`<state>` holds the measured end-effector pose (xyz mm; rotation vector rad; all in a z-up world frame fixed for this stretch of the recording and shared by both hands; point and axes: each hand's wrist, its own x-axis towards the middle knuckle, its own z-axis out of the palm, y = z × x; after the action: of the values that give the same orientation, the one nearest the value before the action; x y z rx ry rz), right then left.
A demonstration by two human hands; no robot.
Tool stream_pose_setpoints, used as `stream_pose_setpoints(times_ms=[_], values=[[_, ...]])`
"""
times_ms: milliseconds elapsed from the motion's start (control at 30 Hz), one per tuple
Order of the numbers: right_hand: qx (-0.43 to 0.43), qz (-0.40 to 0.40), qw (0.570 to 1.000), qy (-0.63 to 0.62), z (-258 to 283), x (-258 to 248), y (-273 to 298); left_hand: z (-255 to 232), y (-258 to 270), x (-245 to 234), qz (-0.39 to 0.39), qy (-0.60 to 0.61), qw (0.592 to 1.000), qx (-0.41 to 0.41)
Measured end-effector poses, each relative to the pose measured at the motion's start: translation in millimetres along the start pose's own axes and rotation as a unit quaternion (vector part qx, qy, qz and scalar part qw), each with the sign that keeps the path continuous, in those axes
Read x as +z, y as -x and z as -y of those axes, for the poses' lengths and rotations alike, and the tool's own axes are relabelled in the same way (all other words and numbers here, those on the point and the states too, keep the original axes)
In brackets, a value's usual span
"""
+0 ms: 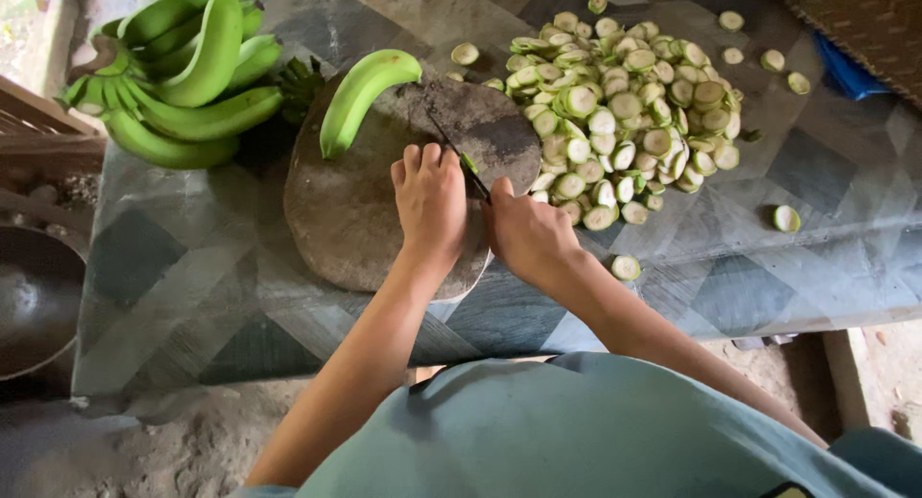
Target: The person slices a green banana into thin round pieces using a knife on a wooden cutting board. The slices accumulate on the table next to the board.
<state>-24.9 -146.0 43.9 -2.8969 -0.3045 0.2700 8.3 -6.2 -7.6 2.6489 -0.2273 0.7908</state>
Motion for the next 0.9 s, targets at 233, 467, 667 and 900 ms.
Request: stream_pose_setpoints(times_ms=[233,467,667,900], values=[[0.0,-0.013,1.0,-0.011,-29,-20,22,0,-5,-15,0.037,0.028,0.999,-0.001],[0.069,-0.129,0.988,-0.054,-84,-46,-5,-21,-48,11,0.042,0.173,0.984,0.011],[0.029,-0.189,0.973,-0.132,-124,-61,-14,-47,-119,44,0.054,0.226,0.971,0.05],[0.02,-0.253,0.953,-0.167,-124,-71,-4,-56,-122,41,0.086,0.269,0.959,0.029]])
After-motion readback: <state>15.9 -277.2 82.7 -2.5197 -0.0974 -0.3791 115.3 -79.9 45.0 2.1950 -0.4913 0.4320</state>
